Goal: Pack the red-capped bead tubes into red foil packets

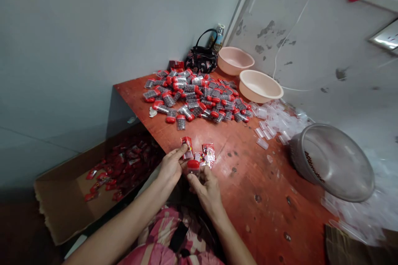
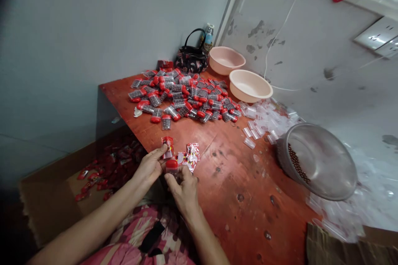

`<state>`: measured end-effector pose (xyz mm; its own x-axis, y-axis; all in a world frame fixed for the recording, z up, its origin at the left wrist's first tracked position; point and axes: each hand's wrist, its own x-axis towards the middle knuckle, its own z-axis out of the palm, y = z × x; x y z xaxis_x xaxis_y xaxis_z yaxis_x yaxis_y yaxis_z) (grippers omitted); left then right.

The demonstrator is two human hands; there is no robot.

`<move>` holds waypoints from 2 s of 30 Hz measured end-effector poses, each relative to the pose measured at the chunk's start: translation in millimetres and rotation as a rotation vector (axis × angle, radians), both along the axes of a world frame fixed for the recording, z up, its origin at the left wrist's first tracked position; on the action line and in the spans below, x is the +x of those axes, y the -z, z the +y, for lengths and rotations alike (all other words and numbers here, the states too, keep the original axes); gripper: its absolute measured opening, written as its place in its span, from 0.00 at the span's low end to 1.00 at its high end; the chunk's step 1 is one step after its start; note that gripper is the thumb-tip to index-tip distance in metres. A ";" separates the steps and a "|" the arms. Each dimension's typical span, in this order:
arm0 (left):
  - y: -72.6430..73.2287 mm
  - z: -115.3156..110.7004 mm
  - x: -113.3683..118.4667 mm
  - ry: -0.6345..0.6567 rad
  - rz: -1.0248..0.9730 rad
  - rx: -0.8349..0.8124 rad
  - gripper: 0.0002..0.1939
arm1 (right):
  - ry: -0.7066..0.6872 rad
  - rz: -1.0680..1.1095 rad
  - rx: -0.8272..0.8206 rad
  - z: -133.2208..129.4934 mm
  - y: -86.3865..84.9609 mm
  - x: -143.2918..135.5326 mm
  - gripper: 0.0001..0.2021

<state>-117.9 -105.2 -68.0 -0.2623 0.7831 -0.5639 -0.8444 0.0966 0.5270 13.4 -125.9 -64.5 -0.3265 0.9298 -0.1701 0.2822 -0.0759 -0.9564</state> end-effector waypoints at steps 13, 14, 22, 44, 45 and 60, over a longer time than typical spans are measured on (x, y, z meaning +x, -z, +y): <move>-13.2 -9.3 17.1 0.101 0.149 0.182 0.11 | 0.022 0.265 -0.201 12.3 -1.9 -3.5 0.11; -12.3 -9.8 16.5 0.128 0.155 0.195 0.11 | 0.025 0.274 -0.197 13.3 -1.7 -2.7 0.11; -7.9 -11.6 8.4 0.378 0.175 0.182 0.11 | 0.052 0.214 -0.072 15.1 -0.3 2.2 0.09; -10.1 -11.8 7.1 0.408 0.193 0.163 0.10 | 0.142 0.413 -0.172 17.1 3.6 -3.1 0.09; -10.4 -11.0 4.8 0.367 0.192 0.156 0.10 | 0.144 0.448 -0.183 15.7 2.6 -1.8 0.10; -12.5 -34.5 -13.2 0.141 0.075 0.201 0.07 | 0.145 0.530 -0.263 32.5 -5.5 -5.7 0.09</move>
<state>-131.1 -139.7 -55.6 -0.1784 0.9092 -0.3763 -0.7877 0.0972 0.6083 7.7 -93.4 -59.0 -0.3027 0.9200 -0.2489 -0.2584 -0.3306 -0.9077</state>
